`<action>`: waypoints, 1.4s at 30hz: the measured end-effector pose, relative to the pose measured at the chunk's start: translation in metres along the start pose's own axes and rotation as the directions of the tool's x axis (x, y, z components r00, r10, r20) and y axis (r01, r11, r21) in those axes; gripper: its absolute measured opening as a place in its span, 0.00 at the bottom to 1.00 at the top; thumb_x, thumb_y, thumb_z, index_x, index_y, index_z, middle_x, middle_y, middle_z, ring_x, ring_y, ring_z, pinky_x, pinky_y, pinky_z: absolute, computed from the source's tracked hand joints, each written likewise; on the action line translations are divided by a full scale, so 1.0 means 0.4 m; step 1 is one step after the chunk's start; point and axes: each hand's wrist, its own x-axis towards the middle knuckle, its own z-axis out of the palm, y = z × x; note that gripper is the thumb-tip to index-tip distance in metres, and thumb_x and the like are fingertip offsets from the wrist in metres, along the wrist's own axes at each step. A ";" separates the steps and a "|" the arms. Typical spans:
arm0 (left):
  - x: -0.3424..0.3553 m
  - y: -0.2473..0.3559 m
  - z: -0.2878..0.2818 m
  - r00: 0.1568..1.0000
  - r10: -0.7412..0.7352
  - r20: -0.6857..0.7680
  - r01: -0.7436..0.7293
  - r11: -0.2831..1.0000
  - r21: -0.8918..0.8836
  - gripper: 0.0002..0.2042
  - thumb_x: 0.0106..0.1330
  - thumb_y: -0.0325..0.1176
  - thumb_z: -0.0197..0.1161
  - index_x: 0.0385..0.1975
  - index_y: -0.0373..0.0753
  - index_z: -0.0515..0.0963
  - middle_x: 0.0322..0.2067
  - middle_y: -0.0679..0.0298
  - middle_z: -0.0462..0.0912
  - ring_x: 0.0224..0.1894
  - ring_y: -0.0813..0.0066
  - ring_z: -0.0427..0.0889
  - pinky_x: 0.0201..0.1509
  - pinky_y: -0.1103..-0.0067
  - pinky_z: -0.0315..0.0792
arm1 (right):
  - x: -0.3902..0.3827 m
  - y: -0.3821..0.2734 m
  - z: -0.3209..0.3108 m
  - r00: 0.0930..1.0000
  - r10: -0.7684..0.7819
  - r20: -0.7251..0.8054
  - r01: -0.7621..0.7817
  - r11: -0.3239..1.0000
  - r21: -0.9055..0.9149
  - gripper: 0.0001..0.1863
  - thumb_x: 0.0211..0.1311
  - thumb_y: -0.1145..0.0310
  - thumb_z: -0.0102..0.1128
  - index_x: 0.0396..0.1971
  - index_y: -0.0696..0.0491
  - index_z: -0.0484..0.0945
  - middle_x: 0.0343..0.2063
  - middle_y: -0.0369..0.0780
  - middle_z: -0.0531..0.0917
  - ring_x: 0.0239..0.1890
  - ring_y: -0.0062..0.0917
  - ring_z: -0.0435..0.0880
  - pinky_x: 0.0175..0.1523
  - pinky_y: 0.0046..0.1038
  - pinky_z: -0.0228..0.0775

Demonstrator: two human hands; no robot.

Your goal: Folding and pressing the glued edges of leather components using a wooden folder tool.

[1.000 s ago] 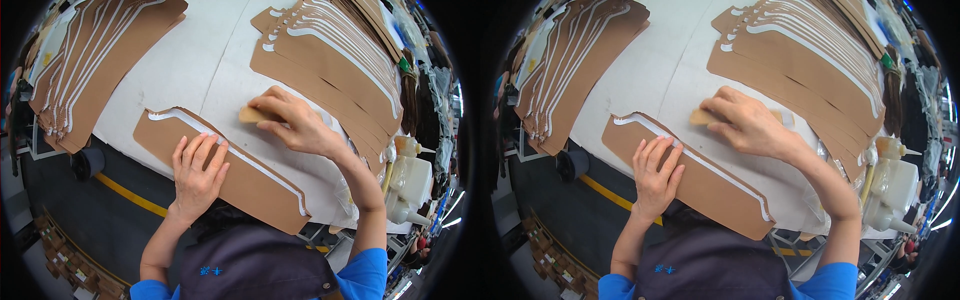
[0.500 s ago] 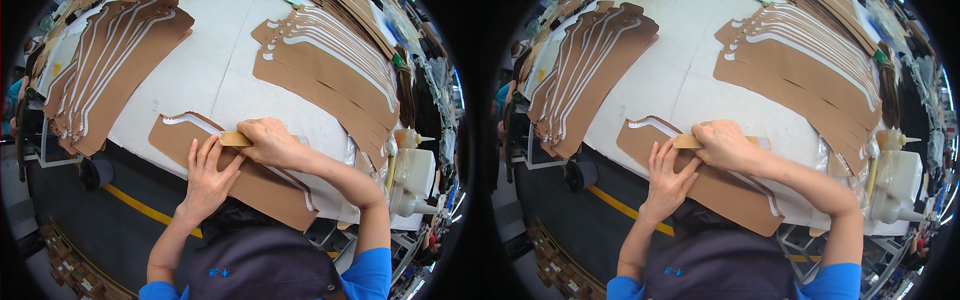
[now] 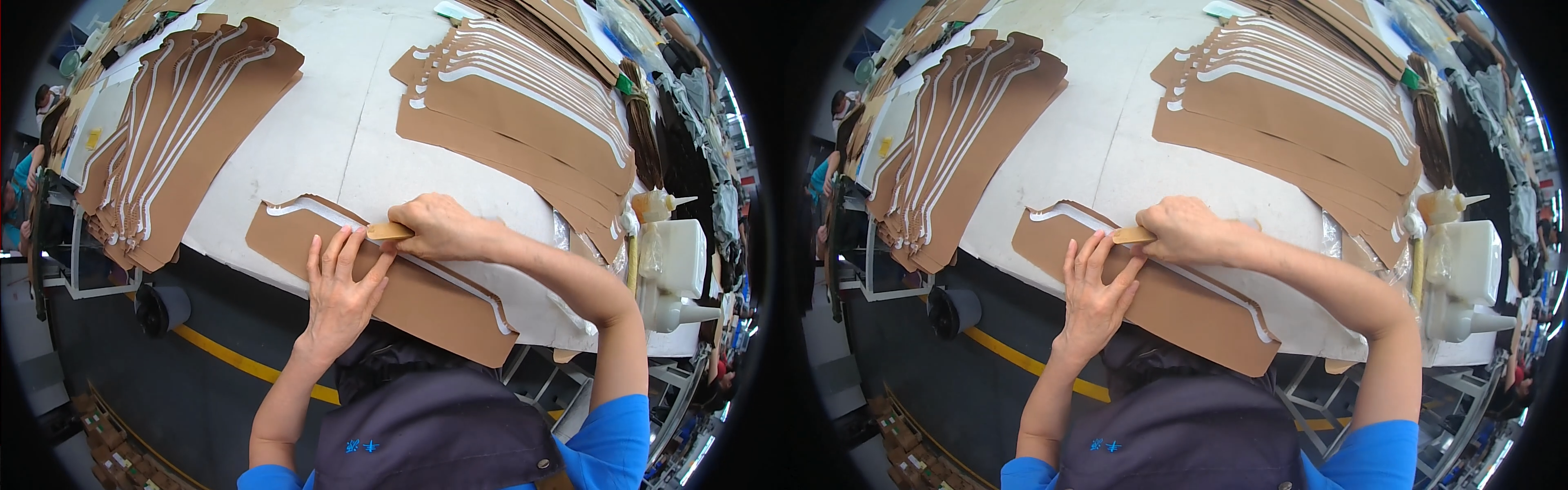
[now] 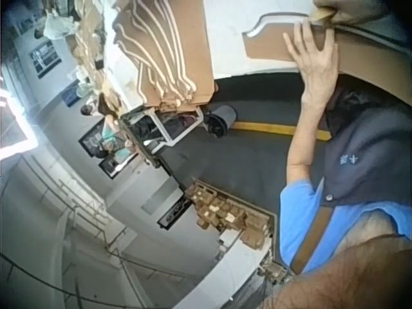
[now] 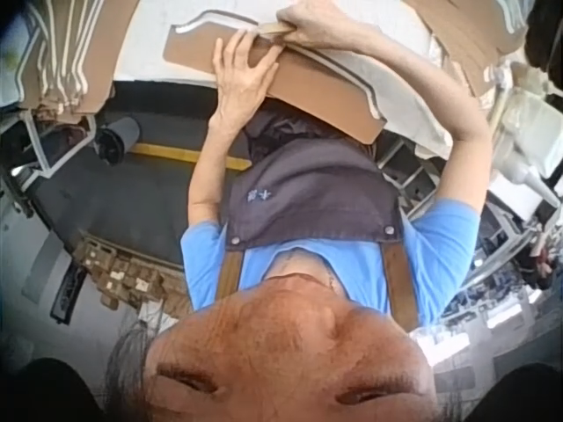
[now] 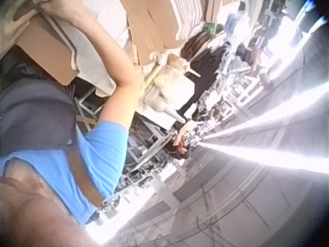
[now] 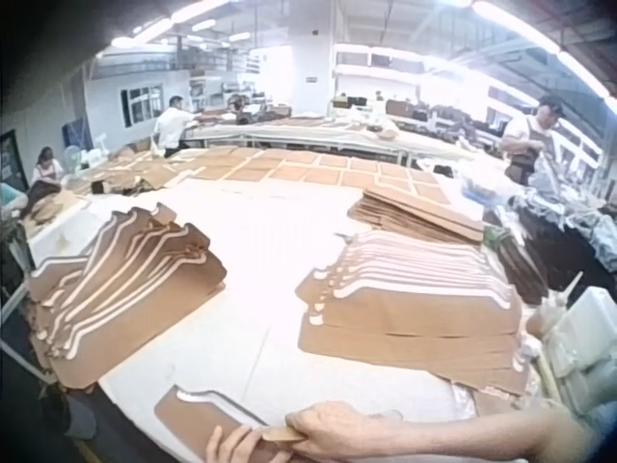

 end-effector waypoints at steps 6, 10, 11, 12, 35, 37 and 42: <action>0.001 -0.002 0.001 1.000 0.009 0.008 -0.009 1.000 0.022 0.25 0.68 0.30 0.68 0.66 0.50 0.80 0.70 0.51 0.66 0.76 0.49 0.62 0.80 0.46 0.51 | -0.009 0.000 0.011 0.980 -0.188 -0.058 0.182 0.979 -0.089 0.11 0.56 0.68 0.71 0.30 0.59 0.79 0.26 0.50 0.84 0.31 0.49 0.87 0.37 0.46 0.77; 0.002 0.000 0.002 1.000 0.022 0.012 -0.022 0.999 0.031 0.25 0.68 0.29 0.68 0.66 0.50 0.80 0.70 0.51 0.66 0.76 0.50 0.62 0.80 0.46 0.51 | 0.032 0.034 -0.040 0.922 -0.352 0.161 0.384 0.884 -0.266 0.08 0.57 0.71 0.67 0.29 0.57 0.75 0.25 0.46 0.82 0.31 0.47 0.86 0.35 0.44 0.76; 0.002 0.000 0.002 1.000 0.017 0.013 -0.017 1.000 0.026 0.25 0.68 0.29 0.68 0.66 0.50 0.80 0.70 0.51 0.66 0.76 0.50 0.62 0.80 0.46 0.50 | 0.035 0.050 -0.066 0.949 -0.286 0.131 0.315 0.859 -0.404 0.07 0.58 0.72 0.66 0.30 0.58 0.76 0.27 0.46 0.84 0.31 0.45 0.86 0.36 0.44 0.76; 0.003 0.000 0.002 1.000 0.013 0.014 -0.013 1.000 0.020 0.24 0.68 0.29 0.67 0.66 0.51 0.80 0.70 0.51 0.66 0.76 0.50 0.62 0.80 0.46 0.50 | 0.034 0.076 -0.091 0.973 -0.210 0.093 0.229 0.917 -0.327 0.08 0.58 0.71 0.67 0.32 0.58 0.77 0.28 0.47 0.84 0.32 0.45 0.86 0.37 0.44 0.76; 0.022 0.050 0.028 0.999 0.009 -0.052 -0.009 1.000 -0.010 0.20 0.68 0.28 0.67 0.61 0.39 0.82 0.60 0.56 0.75 0.67 0.56 0.72 0.77 0.50 0.60 | -0.080 0.026 0.016 0.990 -0.014 -0.142 0.011 1.000 -0.026 0.15 0.55 0.67 0.69 0.36 0.61 0.79 0.39 0.52 0.86 0.35 0.51 0.87 0.42 0.46 0.79; 0.018 0.052 0.028 0.999 -0.010 -0.044 0.010 1.000 -0.013 0.20 0.68 0.27 0.67 0.61 0.39 0.82 0.60 0.57 0.75 0.67 0.57 0.72 0.77 0.50 0.60 | -0.138 0.043 0.002 0.889 -0.166 -0.426 0.143 0.986 -0.085 0.19 0.60 0.68 0.68 0.49 0.61 0.80 0.44 0.51 0.84 0.34 0.52 0.86 0.42 0.46 0.79; 0.010 0.055 0.033 0.995 -0.002 -0.102 -0.002 0.999 -0.043 0.19 0.67 0.25 0.67 0.59 0.39 0.83 0.59 0.58 0.77 0.67 0.57 0.73 0.76 0.51 0.61 | -0.278 0.033 -0.063 0.994 0.009 -0.113 -0.010 1.000 -0.012 0.25 0.70 0.67 0.65 0.65 0.55 0.75 0.46 0.46 0.79 0.43 0.45 0.85 0.52 0.42 0.78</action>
